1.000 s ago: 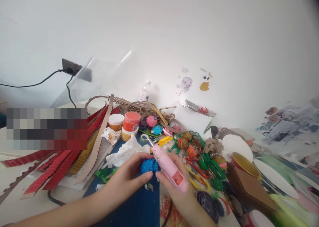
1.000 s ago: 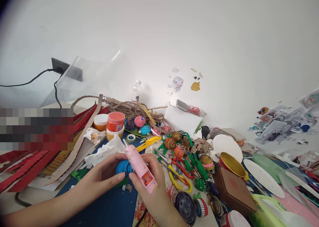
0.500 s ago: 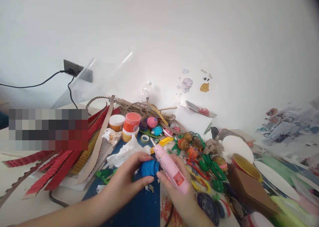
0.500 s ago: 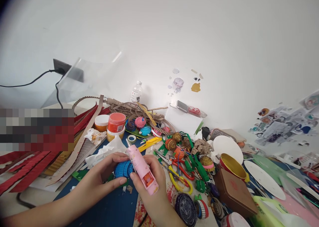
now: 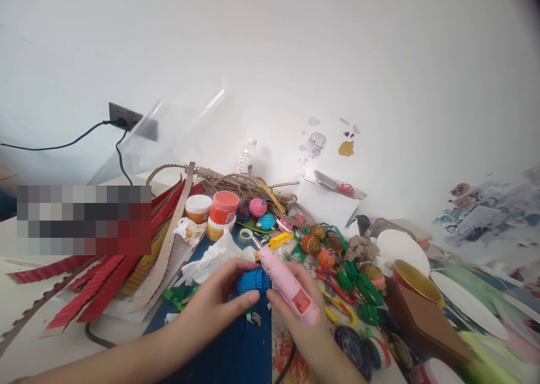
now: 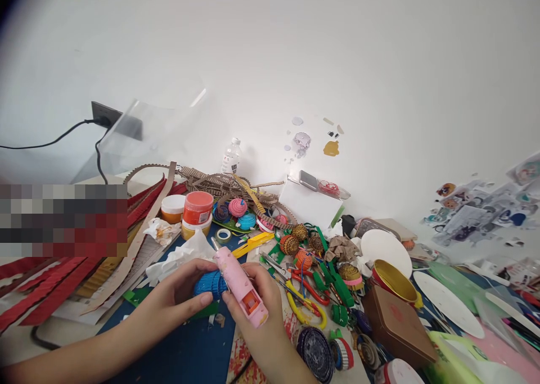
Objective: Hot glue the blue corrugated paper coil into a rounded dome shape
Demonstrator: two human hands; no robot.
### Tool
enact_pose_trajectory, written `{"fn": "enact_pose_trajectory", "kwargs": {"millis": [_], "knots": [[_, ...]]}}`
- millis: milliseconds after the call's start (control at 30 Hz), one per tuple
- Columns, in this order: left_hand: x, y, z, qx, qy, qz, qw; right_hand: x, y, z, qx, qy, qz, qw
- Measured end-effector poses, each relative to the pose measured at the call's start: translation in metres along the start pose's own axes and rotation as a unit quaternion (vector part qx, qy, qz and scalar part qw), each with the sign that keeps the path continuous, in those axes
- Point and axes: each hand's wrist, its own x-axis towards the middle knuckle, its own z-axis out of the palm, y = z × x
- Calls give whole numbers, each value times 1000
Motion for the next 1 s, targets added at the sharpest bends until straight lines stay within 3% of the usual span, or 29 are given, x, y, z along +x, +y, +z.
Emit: {"fn": "enact_pose_trajectory", "kwargs": {"millis": [367, 600, 767, 1000], "knots": [[-4, -7, -1, 16, 23, 43, 999, -2, 4, 2, 60, 9, 36, 998], [0, 2, 5, -64, -14, -43, 997, -1, 0, 5, 39, 23, 25, 999], [3, 3, 5, -76, 6, -53, 996, -2, -3, 6, 24, 27, 29, 999], [1, 5, 3, -89, -11, -54, 995, -2, -6, 5, 41, 20, 40, 998]]}}
